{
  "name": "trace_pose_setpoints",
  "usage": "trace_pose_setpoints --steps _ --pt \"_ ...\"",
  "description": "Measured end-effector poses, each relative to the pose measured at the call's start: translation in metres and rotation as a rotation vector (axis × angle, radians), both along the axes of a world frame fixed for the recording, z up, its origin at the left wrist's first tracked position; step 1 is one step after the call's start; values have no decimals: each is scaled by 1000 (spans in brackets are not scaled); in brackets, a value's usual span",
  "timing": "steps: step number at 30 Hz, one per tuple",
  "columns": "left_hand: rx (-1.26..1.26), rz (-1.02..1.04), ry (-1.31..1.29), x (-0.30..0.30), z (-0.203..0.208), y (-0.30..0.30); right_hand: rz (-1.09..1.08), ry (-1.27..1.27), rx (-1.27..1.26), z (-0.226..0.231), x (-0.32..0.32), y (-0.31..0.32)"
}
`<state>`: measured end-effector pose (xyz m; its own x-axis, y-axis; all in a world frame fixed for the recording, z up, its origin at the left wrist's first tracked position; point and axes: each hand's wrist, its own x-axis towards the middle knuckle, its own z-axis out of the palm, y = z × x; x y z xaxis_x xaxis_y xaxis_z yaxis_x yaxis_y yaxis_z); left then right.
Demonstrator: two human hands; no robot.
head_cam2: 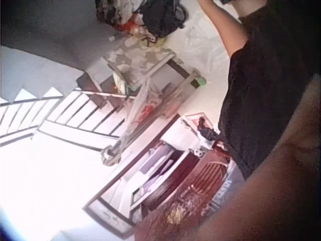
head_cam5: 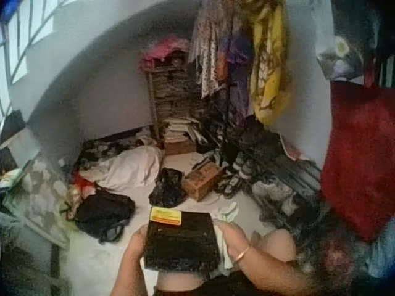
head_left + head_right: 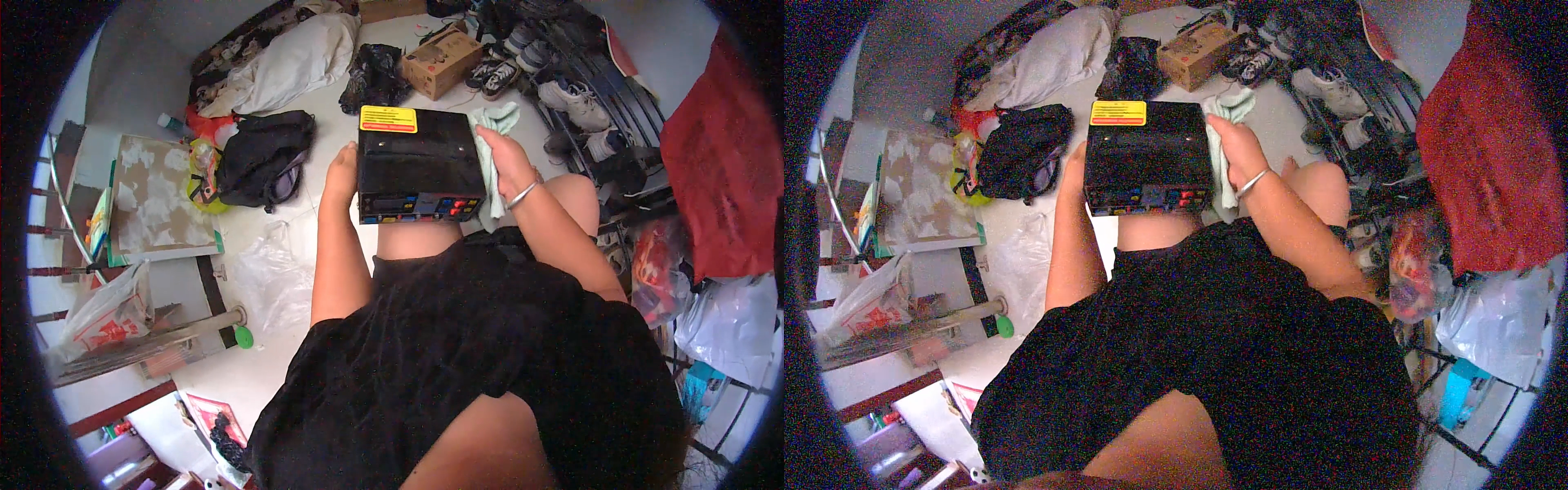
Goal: The person wipes the surfaces and cables of an electronic box using a cloth, then picks up a shoe from a rack and wipes its exterior.
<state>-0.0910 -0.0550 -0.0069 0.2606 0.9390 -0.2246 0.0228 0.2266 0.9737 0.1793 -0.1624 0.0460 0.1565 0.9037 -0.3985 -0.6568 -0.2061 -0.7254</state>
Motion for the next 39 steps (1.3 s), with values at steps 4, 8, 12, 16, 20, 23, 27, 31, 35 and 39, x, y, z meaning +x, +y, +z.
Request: trace_pose_setpoints --steps 4,8,12,16,20,23,27,31,35,39 --pt "125 -77 375 6 35 -10 -19 -39 112 17 -5 -4" --pt "65 -37 180 3 39 -4 -73 -221 94 13 -11 -2" --pt "255 -14 238 11 74 5 -91 -355 128 10 -10 -4" --pt "263 -168 183 22 100 14 -70 -566 93 15 -11 -4" --pt "269 -234 335 29 94 14 -132 -970 251 30 -9 -8" --pt "230 -182 291 30 96 6 -144 -1046 377 71 -24 -18" --pt "235 -200 400 39 97 8 68 -1279 735 85 -45 -29" --pt "297 -205 426 47 105 4 432 -1886 945 86 -79 -44" --pt "326 -174 578 44 98 8 429 -1814 934 90 -67 -33" --pt "323 -211 606 51 113 0 378 -1788 788 80 -46 -18"
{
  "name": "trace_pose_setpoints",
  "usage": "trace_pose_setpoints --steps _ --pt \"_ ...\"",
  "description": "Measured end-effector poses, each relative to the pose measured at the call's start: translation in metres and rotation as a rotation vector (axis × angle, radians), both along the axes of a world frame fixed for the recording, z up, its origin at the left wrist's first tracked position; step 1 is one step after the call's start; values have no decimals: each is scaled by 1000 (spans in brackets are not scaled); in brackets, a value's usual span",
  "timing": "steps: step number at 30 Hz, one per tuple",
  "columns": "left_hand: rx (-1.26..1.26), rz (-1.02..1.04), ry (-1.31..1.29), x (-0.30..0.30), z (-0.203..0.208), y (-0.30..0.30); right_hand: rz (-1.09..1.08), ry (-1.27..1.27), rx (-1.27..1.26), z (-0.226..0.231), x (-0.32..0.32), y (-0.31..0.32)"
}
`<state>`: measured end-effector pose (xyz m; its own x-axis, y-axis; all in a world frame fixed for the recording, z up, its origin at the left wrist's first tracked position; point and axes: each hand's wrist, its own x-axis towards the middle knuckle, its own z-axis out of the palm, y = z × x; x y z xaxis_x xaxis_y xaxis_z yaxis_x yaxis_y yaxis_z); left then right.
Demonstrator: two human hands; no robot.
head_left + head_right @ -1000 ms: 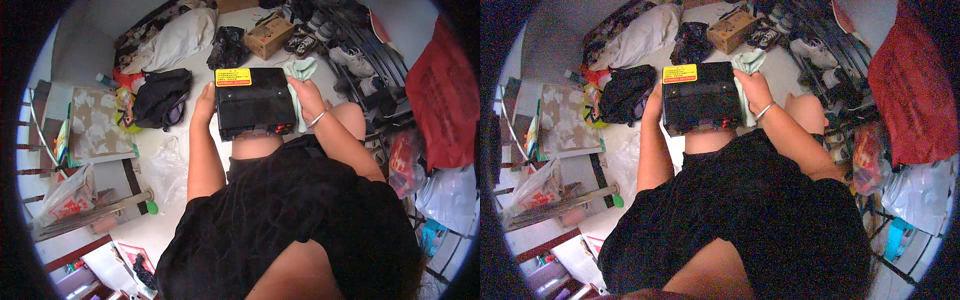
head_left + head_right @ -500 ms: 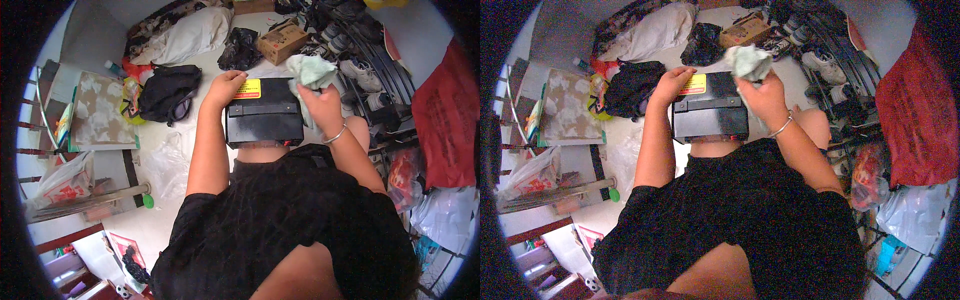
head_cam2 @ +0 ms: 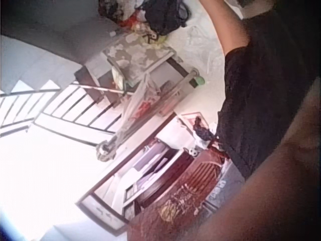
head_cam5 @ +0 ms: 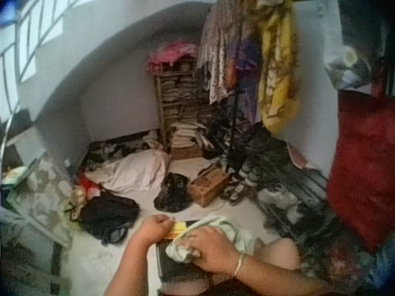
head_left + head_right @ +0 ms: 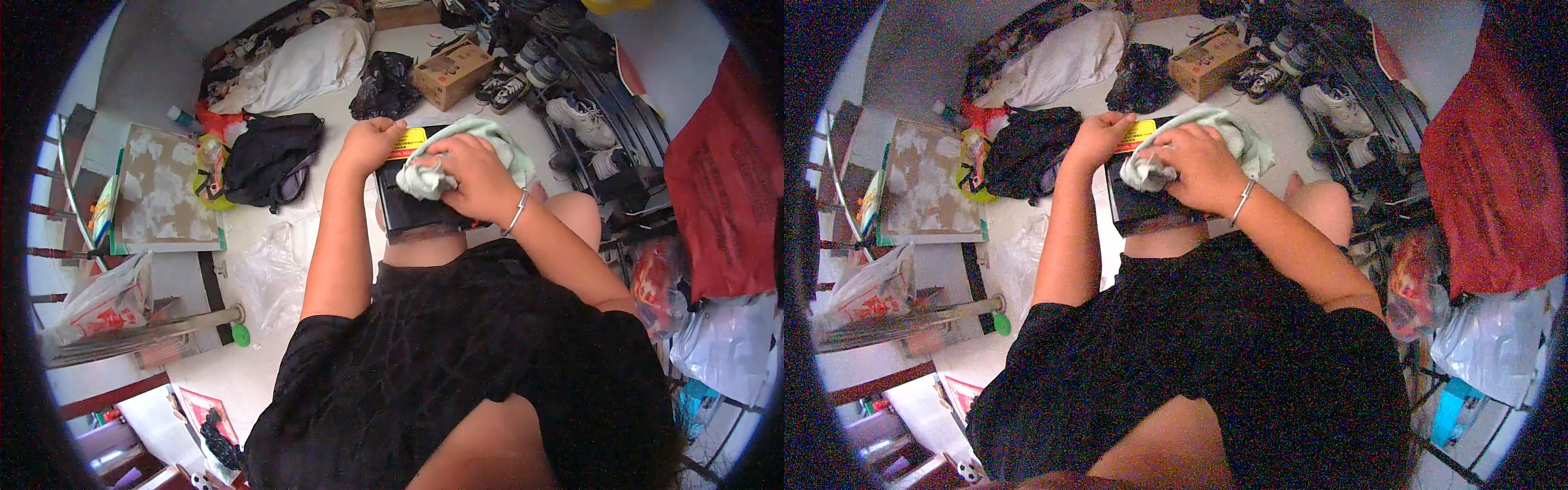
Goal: The person wipes the surfaces and cables of an electronic box using a cloth, then picks up a shoe from a rack and wipes its exterior.
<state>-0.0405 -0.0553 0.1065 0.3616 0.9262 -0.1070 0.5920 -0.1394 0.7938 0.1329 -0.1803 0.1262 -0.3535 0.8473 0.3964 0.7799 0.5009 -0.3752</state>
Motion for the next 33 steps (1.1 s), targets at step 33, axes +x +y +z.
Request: trace_pose_setpoints --steps 33 --pt "-49 9 -3 8 1 -3 -468 465 -74 -22 56 11"
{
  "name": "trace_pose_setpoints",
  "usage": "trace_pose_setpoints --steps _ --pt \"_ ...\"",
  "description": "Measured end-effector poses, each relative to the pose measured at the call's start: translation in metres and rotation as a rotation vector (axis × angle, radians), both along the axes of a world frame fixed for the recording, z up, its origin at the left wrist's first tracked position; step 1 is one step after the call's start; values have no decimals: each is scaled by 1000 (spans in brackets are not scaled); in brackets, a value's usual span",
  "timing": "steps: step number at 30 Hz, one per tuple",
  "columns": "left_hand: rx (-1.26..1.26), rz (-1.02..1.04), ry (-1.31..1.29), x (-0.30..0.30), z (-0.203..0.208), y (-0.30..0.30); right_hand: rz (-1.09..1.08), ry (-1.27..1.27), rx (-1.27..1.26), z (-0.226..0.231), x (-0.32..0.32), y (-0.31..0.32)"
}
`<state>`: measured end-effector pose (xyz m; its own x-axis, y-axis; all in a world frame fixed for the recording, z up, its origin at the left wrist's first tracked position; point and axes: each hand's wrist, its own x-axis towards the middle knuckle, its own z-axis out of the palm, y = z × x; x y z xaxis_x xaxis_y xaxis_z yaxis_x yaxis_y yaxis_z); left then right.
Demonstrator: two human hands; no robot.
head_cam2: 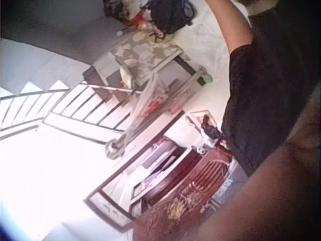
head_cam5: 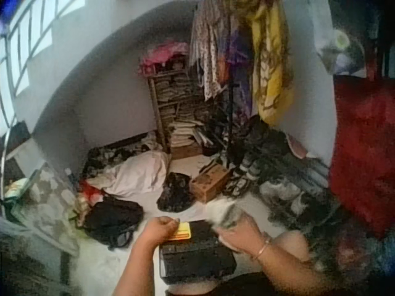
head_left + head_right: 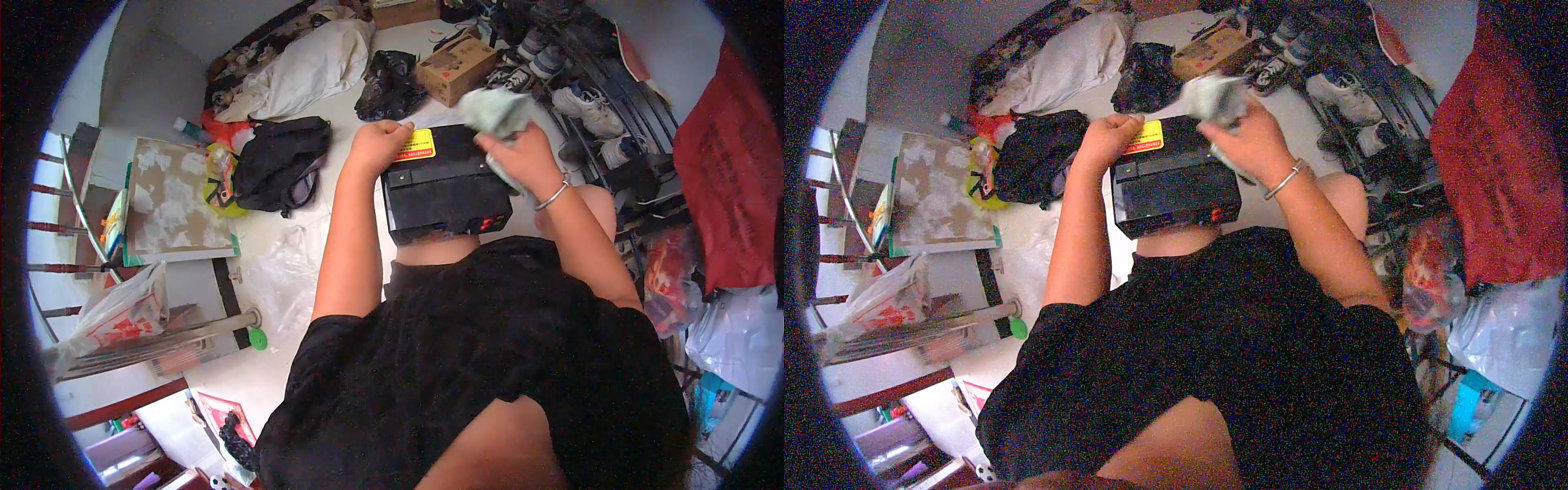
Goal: The person wipes the surfaces and cables of an electronic box using a cloth, then picks up a shoe from a rack and wipes its exterior.
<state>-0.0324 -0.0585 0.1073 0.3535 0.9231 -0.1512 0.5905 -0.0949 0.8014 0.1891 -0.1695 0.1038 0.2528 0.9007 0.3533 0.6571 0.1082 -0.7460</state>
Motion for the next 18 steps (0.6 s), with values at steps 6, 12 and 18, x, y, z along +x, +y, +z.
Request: trace_pose_setpoints --steps 6,12,18 --pt "64 -37 91 2 -2 7 384 -565 -36 33 -31 -4" --pt "152 -41 107 6 3 3 456 -751 -218 50 -36 1" --pt "125 -24 154 7 6 1 576 -890 -197 50 -44 2"
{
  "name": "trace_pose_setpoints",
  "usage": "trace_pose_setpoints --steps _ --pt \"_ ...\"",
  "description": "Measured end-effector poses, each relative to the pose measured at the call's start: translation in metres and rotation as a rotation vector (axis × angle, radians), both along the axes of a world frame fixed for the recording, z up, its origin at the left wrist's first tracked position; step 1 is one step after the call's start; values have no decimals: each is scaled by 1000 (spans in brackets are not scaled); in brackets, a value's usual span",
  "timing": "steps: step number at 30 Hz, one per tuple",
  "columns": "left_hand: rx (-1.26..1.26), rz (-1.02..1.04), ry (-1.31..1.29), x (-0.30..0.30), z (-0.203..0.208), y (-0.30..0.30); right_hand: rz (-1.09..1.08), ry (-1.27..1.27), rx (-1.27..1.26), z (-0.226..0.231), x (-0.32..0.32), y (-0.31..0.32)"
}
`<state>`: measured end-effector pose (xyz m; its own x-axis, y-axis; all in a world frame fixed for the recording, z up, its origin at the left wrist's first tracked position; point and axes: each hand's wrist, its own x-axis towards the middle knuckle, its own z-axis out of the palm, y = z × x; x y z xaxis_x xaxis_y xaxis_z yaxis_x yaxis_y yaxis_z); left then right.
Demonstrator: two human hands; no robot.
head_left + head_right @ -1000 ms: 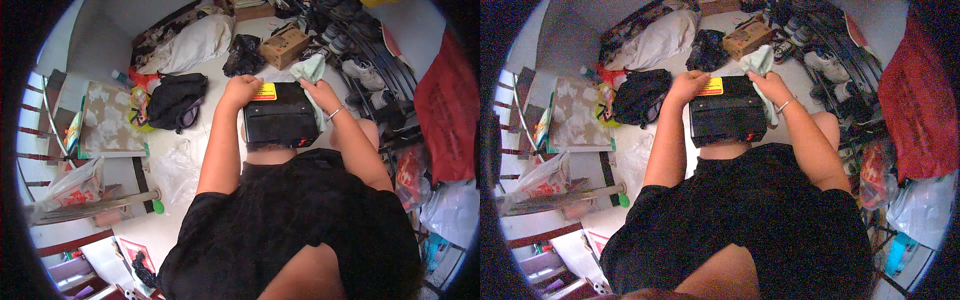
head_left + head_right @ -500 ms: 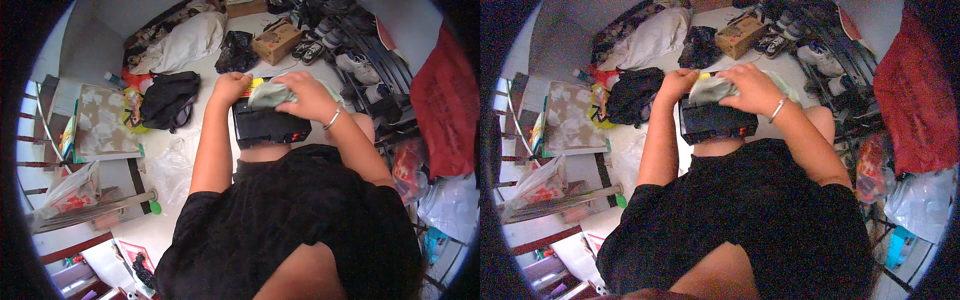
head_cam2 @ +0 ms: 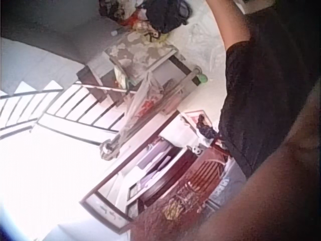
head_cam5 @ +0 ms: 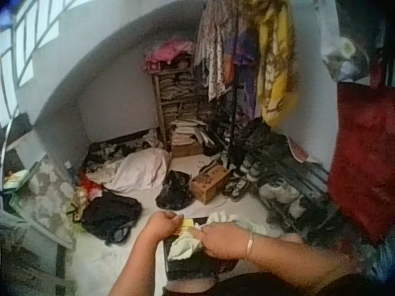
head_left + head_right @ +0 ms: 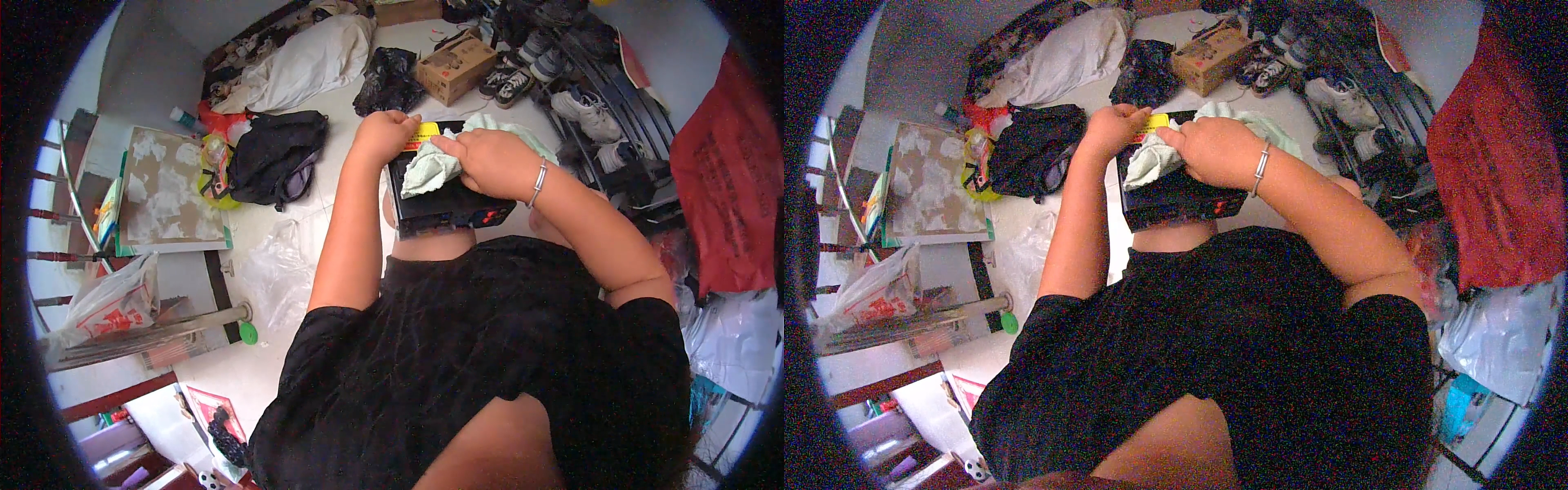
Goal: The person wipes the surfaces and cables of an electronic box using a cloth, then picks up a shoe from a rack and wipes its exterior.
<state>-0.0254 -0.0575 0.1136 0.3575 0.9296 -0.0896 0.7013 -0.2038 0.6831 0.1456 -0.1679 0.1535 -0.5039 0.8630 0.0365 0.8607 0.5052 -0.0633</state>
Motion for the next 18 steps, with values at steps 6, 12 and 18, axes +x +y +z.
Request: trace_pose_setpoints --steps 6,12,18 --pt "6 -19 -36 0 -3 1 -27 62 50 -2 3 0" --pt "-34 -27 -23 6 5 -2 -44 182 63 -5 5 9" --pt "-72 1 -75 -1 1 -1 -151 206 26 -8 0 10"
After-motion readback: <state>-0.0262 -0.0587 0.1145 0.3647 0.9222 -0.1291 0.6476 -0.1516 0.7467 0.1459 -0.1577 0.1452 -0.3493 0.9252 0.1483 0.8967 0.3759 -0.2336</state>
